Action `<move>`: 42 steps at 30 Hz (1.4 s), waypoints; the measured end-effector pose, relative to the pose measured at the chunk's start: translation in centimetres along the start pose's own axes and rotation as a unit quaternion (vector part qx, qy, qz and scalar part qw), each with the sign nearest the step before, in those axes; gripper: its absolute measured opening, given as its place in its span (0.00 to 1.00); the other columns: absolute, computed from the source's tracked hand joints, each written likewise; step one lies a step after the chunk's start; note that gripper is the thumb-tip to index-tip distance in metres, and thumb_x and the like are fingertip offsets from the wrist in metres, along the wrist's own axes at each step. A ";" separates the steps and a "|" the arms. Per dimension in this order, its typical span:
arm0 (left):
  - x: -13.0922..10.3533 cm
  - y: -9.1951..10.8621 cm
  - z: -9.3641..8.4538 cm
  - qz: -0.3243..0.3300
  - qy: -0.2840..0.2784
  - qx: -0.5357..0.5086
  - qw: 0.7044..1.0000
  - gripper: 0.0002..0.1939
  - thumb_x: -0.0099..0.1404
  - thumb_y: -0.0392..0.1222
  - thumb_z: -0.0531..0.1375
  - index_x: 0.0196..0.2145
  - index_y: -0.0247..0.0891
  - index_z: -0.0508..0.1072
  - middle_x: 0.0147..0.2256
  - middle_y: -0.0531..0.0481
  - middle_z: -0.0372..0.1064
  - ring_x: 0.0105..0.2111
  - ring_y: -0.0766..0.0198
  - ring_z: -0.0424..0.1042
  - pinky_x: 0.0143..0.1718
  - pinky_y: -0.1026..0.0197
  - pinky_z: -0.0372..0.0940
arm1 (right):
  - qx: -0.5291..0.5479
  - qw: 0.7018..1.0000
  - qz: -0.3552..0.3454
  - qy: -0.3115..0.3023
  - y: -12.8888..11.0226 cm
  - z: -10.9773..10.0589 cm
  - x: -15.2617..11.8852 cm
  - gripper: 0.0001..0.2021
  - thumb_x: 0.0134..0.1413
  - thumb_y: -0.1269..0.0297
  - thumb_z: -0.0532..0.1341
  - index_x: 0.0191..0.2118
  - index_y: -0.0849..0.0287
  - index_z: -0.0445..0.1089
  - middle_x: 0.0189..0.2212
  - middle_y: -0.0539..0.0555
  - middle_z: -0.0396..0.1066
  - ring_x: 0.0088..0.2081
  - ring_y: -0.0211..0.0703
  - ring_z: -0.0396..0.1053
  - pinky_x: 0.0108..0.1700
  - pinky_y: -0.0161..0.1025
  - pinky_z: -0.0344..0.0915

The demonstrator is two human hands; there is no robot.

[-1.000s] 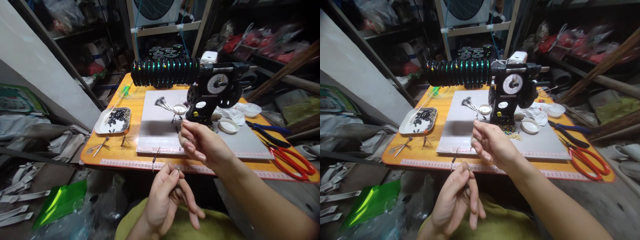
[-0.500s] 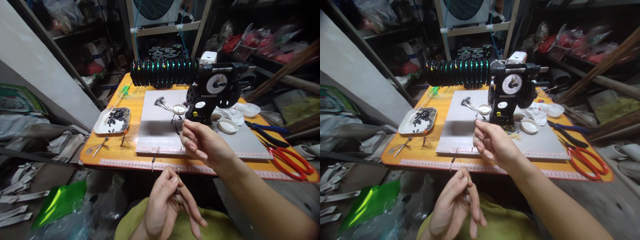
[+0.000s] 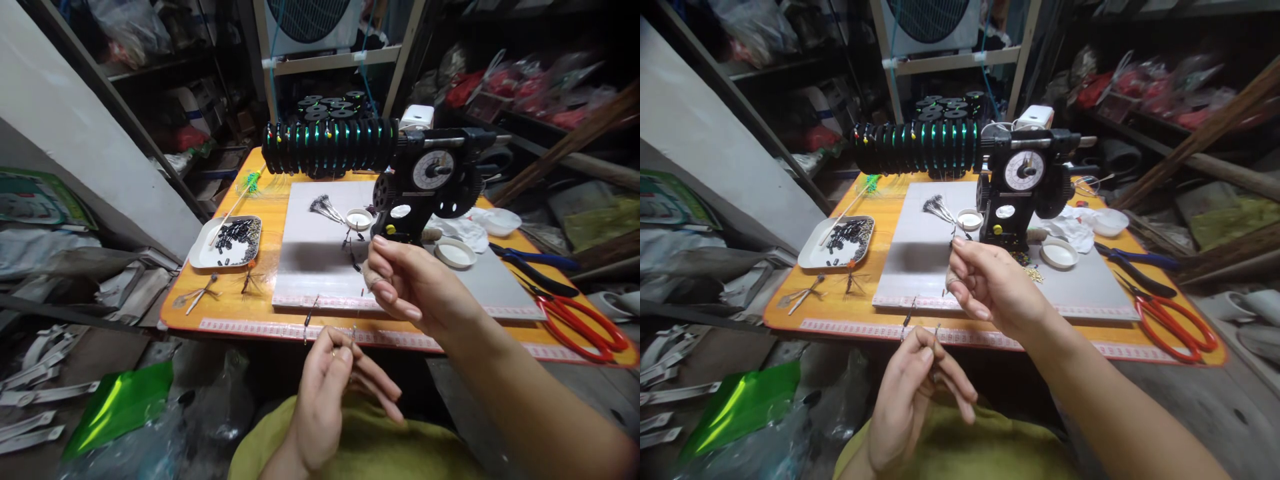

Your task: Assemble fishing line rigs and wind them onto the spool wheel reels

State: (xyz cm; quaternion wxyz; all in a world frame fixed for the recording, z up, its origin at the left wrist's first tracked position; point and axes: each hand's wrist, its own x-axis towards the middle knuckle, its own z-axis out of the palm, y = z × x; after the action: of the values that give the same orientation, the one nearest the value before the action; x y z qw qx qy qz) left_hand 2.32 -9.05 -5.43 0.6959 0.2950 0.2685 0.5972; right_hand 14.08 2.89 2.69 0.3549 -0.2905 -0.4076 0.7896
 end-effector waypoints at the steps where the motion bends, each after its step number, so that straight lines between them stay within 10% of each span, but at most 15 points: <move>1: 0.2 0.3 0.0 0.013 0.005 0.034 0.999 0.09 0.74 0.44 0.49 0.40 0.35 0.61 0.29 0.44 0.79 0.24 0.62 0.79 0.29 0.62 0.71 | -0.008 1.000 -0.003 -0.003 -0.3 0.1 -0.1 0.19 0.59 0.56 0.60 0.21 0.60 0.61 0.14 0.47 0.65 0.09 0.25 0.50 0.10 0.22 0.45; 9: 0.7 1.2 -0.1 0.023 -0.009 0.029 0.999 0.09 0.74 0.43 0.49 0.36 0.37 0.60 0.25 0.48 0.78 0.20 0.63 0.77 0.23 0.66 0.68 | -0.027 1.000 -0.008 -0.001 -1.1 0.4 -0.3 0.18 0.58 0.55 0.61 0.22 0.60 0.62 0.14 0.47 0.65 0.09 0.25 0.49 0.10 0.23 0.42; 20: -1.7 -1.7 -1.9 -0.004 -0.012 -0.070 0.997 0.09 0.75 0.42 0.47 0.44 0.36 0.63 0.25 0.50 0.76 0.19 0.63 0.77 0.16 0.70 0.66 | -0.248 0.963 0.037 -0.103 4.8 -1.4 -2.8 0.15 0.58 0.53 0.63 0.37 0.62 0.73 0.29 0.51 0.70 0.21 0.27 0.58 0.20 0.26 0.54; 28: -3.2 -2.0 -1.2 0.043 0.042 -0.001 0.998 0.08 0.73 0.46 0.53 0.41 0.40 0.59 0.21 0.56 0.74 0.29 0.61 0.79 0.40 0.56 0.68 | -0.138 0.984 0.080 -0.084 7.5 -1.2 -4.0 0.14 0.61 0.52 0.61 0.37 0.58 0.65 0.21 0.46 0.68 0.15 0.28 0.60 0.17 0.26 0.56; 42: -3.4 -1.7 -0.7 0.040 0.036 -0.014 0.998 0.08 0.73 0.46 0.54 0.40 0.41 0.58 0.20 0.58 0.74 0.33 0.57 0.80 0.43 0.54 0.65 | 0.005 0.994 0.067 -0.088 9.3 -0.6 -4.3 0.11 0.64 0.55 0.59 0.37 0.57 0.64 0.20 0.42 0.61 0.12 0.24 0.51 0.14 0.24 0.48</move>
State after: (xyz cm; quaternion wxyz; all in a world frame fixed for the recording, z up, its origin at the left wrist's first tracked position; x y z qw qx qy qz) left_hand 2.47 -12.56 -7.02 0.6651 0.2741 0.2733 0.6386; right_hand 13.99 -4.22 -4.80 0.2649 -0.2445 -0.4127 0.8365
